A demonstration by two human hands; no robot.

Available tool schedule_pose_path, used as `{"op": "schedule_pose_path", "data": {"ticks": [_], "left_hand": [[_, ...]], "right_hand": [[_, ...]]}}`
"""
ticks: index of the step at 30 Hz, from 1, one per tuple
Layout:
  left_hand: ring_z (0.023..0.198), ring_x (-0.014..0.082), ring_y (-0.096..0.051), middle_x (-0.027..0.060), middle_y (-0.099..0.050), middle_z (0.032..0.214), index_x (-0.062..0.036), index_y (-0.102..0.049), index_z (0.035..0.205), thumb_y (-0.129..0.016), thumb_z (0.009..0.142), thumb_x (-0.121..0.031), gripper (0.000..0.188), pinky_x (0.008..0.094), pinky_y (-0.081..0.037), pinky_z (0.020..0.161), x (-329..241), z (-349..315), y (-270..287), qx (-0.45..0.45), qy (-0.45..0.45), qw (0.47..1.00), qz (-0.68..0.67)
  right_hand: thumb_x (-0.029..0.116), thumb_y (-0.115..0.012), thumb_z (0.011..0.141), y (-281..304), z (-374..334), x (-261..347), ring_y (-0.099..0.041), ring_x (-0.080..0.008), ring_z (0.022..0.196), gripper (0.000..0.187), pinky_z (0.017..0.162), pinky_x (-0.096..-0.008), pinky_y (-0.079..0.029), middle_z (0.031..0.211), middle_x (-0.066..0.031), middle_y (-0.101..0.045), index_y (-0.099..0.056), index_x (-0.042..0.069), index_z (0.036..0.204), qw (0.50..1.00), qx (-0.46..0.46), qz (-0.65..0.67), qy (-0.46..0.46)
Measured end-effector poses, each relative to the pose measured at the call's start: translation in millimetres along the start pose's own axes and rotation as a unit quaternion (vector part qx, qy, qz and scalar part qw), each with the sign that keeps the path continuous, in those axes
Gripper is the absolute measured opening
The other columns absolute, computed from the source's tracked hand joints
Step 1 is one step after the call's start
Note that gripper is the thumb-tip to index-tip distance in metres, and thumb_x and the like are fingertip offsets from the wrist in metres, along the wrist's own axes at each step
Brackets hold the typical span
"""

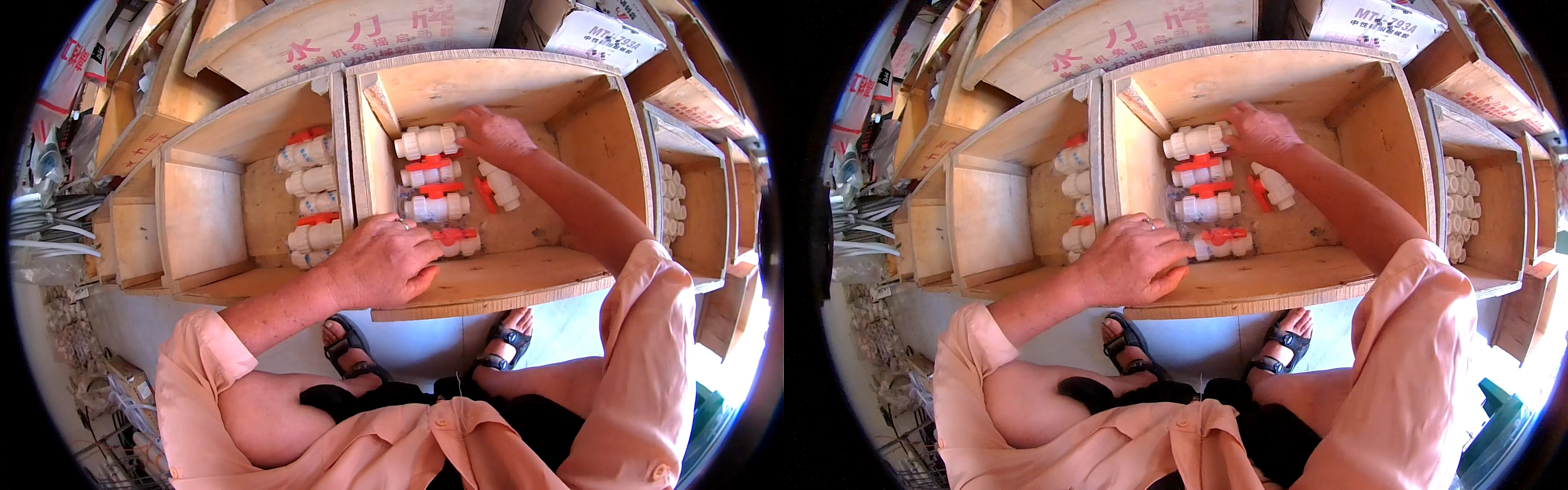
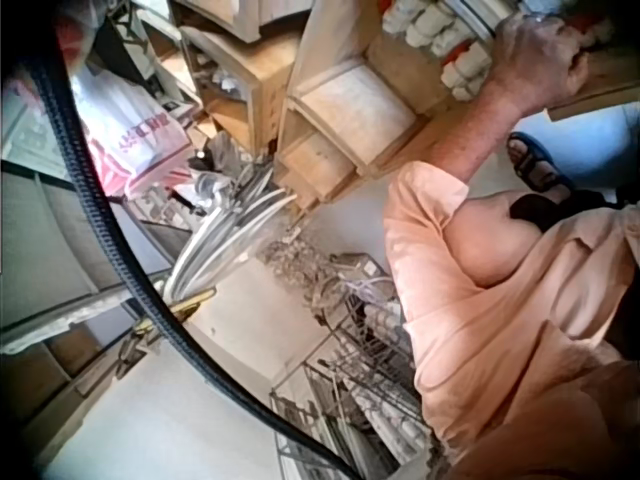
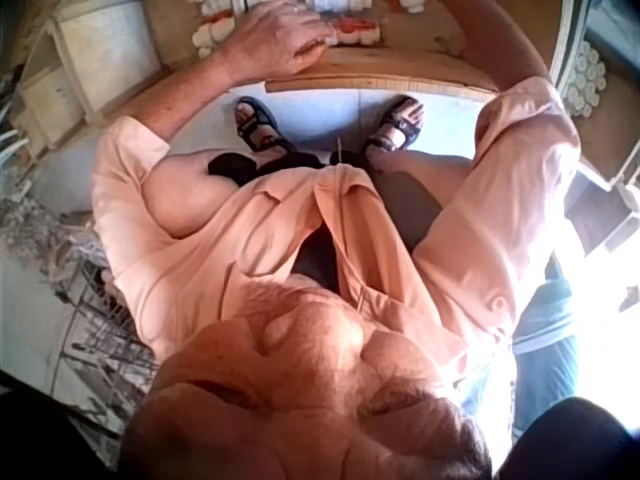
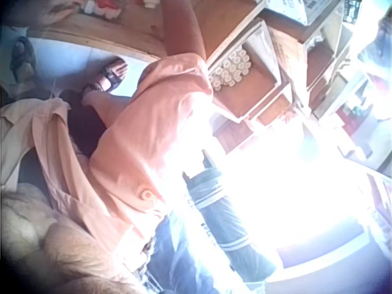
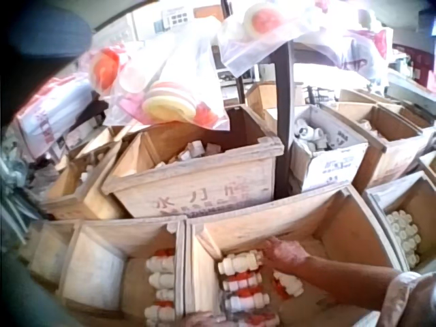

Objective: The person organizes white plastic plumbing fittings with red handles inside a wooden crate. They pick up individual fittings, place them into clear plastic bags, and stack the packaged fittings neatly within the crate compartments.

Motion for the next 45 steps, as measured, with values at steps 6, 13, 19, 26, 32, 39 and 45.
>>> {"op": "schedule_pose_path", "data": {"ticks": [6, 13, 19, 26, 32, 39, 45], "left_hand": [[0.073, 0.0228, -0.06, 0.0047, -0.058, 0.074, -0.01, -0.064, 0.088, -0.066, 0.076, -0.018, 0.014, 0.0363, -0.047, 0.068, -1, 0, 0, 0.006, 0.003, 1.0, 0.01], [0.074, 0.0231, -0.06, 0.0048, -0.058, 0.075, -0.01, -0.064, 0.088, -0.065, 0.077, -0.019, 0.014, 0.0364, -0.047, 0.069, -1, 0, -1, 0.017, 0.006, 1.0, 0.016], [0.072, 0.0234, -0.06, 0.0049, -0.058, 0.074, -0.01, -0.063, 0.087, -0.066, 0.077, -0.019, 0.014, 0.0365, -0.046, 0.068, -1, -1, -2, 0.009, 0.004, 1.0, 0.019], [0.072, 0.0234, -0.06, 0.0051, -0.057, 0.074, -0.0101, -0.063, 0.087, -0.066, 0.077, -0.019, 0.014, 0.0366, -0.046, 0.067, 0, -2, -1, 0.01, -0.001, 1.0, 0.028], [0.073, 0.0234, -0.061, 0.0052, -0.059, 0.076, -0.0101, -0.063, 0.088, -0.066, 0.076, -0.019, 0.015, 0.0363, -0.047, 0.069, 1, -3, -1, 0.013, 0.006, 1.0, 0.025], [0.073, 0.0228, -0.061, 0.0048, -0.059, 0.075, -0.0102, -0.064, 0.089, -0.067, 0.076, -0.019, 0.016, 0.0362, -0.047, 0.069, 0, 0, -2, 0.021, 0.004, 1.0, 0.023], [0.073, 0.0222, -0.061, 0.0047, -0.059, 0.075, -0.0102, -0.064, 0.088, -0.066, 0.076, -0.019, 0.015, 0.0359, -0.047, 0.069, 0, -1, -1, 0.016, 0.002, 1.0, 0.025]], "right_hand": [[0.042, -0.062, 0.081, -26, -27, -46, -0.058, -0.0298, 0.11, 0.053, 0.09, -0.0425, -0.048, 0.12, -0.0128, -0.059, -0.054, 0.009, 0.121, 0.981, 0.129, -0.061, -0.129], [0.041, -0.071, 0.071, -59, -37, -64, -0.061, -0.0306, 0.105, 0.064, 0.089, -0.0396, -0.049, 0.116, -0.0164, -0.062, -0.053, 0.006, 0.122, 0.967, 0.18, 0.056, -0.171], [0.032, -0.075, 0.071, -61, -42, -82, -0.065, -0.028, 0.097, 0.067, 0.079, -0.0384, -0.055, 0.111, -0.0166, -0.064, -0.05, 0.003, 0.126, 0.942, 0.204, 0.157, -0.214], [0.038, -0.074, 0.071, -38, -54, -73, -0.068, -0.0225, 0.073, 0.056, 0.063, -0.0343, -0.058, 0.097, -0.013, -0.066, -0.058, 0.004, 0.113, 0.86, 0.205, 0.386, -0.264], [0.043, -0.068, 0.079, -63, -74, -15, -0.066, -0.0211, 0.083, 0.053, 0.07, -0.0347, -0.055, 0.098, -0.0109, -0.065, -0.057, 0.008, 0.117, 0.703, 0.225, 0.584, -0.338], [0.059, -0.064, 0.08, -79, -69, 24, -0.064, -0.0234, 0.093, 0.066, 0.077, -0.0367, -0.055, 0.104, -0.0144, -0.064, -0.054, 0.009, 0.123, 0.669, 0.278, 0.578, -0.376], [0.069, -0.064, 0.074, -83, -65, 10, -0.067, -0.021, 0.081, 0.08, 0.064, -0.0322, -0.054, 0.095, -0.0153, -0.066, -0.054, 0.0, 0.115, 0.739, 0.3, 0.502, -0.335]]}}
Point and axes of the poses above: each hand's wrist, its own z-axis towards the middle knuckle, its own y-axis out of the back of the hand, x = y × z, the point moved 4 cm from there along z, towards the middle knuckle
